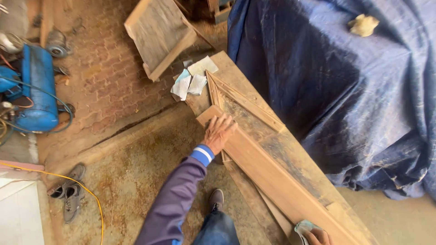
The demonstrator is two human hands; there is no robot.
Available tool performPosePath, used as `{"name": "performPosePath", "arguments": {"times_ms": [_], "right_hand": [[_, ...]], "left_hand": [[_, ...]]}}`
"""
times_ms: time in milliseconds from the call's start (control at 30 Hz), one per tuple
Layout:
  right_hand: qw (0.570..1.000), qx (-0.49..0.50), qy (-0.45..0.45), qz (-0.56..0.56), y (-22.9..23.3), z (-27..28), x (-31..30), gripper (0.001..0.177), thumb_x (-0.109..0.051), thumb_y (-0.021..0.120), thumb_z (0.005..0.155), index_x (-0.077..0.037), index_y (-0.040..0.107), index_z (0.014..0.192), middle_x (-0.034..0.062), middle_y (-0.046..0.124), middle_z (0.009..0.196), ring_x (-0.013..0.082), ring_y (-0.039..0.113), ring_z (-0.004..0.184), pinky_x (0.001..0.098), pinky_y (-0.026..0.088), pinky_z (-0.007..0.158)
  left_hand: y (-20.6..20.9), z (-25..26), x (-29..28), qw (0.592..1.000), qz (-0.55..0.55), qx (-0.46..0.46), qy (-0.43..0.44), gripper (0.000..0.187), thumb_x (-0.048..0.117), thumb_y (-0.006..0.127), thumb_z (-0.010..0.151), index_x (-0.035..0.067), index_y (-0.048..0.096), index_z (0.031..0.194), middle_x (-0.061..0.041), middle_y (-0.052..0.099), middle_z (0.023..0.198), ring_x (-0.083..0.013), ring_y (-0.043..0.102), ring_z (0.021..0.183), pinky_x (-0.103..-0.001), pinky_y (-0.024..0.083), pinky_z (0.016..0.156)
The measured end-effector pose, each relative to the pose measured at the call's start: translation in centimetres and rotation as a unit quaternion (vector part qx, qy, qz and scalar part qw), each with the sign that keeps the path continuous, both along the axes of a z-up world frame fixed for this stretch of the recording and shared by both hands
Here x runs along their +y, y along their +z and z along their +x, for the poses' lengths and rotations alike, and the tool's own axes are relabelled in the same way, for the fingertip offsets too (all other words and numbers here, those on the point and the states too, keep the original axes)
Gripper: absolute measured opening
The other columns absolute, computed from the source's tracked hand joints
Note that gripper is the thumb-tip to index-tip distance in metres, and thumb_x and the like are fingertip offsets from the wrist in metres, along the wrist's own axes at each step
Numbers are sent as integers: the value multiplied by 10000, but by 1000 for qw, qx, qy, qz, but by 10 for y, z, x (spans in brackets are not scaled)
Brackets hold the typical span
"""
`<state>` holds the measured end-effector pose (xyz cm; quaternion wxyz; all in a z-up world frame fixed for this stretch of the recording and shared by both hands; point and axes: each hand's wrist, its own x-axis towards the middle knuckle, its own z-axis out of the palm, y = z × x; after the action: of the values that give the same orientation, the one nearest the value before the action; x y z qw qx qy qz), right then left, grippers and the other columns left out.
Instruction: Manually sanding a wooden board and a triangular wood frame piece using sandpaper.
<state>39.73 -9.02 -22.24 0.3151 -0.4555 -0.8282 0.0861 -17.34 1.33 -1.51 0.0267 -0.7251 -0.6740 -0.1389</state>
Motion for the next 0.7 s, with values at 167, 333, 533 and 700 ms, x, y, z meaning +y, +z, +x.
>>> {"name": "performPosePath", "arguments": {"times_ms": [167, 333, 533, 700], "right_hand": [[999, -38, 11, -6, 27, -72, -12, 301, -194, 725, 571, -219, 793, 863, 26, 662, 817, 271, 674, 839, 417, 560, 782], [987, -115, 62, -92, 135, -202, 8, 416, -73, 651, 674, -183, 748, 1063, 90, 654, 1022, 314, 633, 979, 449, 521, 846], [975, -77, 120, -173, 234, -358, 56, 365, -35, 627, 766, -141, 694, 1108, 98, 620, 1043, 327, 578, 1013, 427, 494, 862], [989, -2, 113, -93, 241, -345, 59, 362, -156, 695, 720, -69, 662, 1070, 117, 614, 963, 338, 580, 901, 445, 492, 800]], "left_hand": [[13, -64, 9, 994, -80, -17, -66, 455, 223, 540, 1006, 160, 531, 1456, -173, 421, 1582, -412, 307, 1490, -553, 193, 1240], [6, -66, 9, 988, -69, -75, -115, 481, 258, 588, 978, 140, 554, 1442, -174, 420, 1591, -432, 300, 1494, -534, 210, 1236], [0, -70, 20, 984, -108, -49, -130, 485, 221, 613, 979, 108, 550, 1446, -192, 400, 1588, -446, 312, 1477, -554, 241, 1226], [41, -78, 44, 952, -267, -41, -142, 560, -25, 567, 897, 252, 623, 1380, -63, 445, 1586, -369, 406, 1433, -531, 383, 1150]]}}
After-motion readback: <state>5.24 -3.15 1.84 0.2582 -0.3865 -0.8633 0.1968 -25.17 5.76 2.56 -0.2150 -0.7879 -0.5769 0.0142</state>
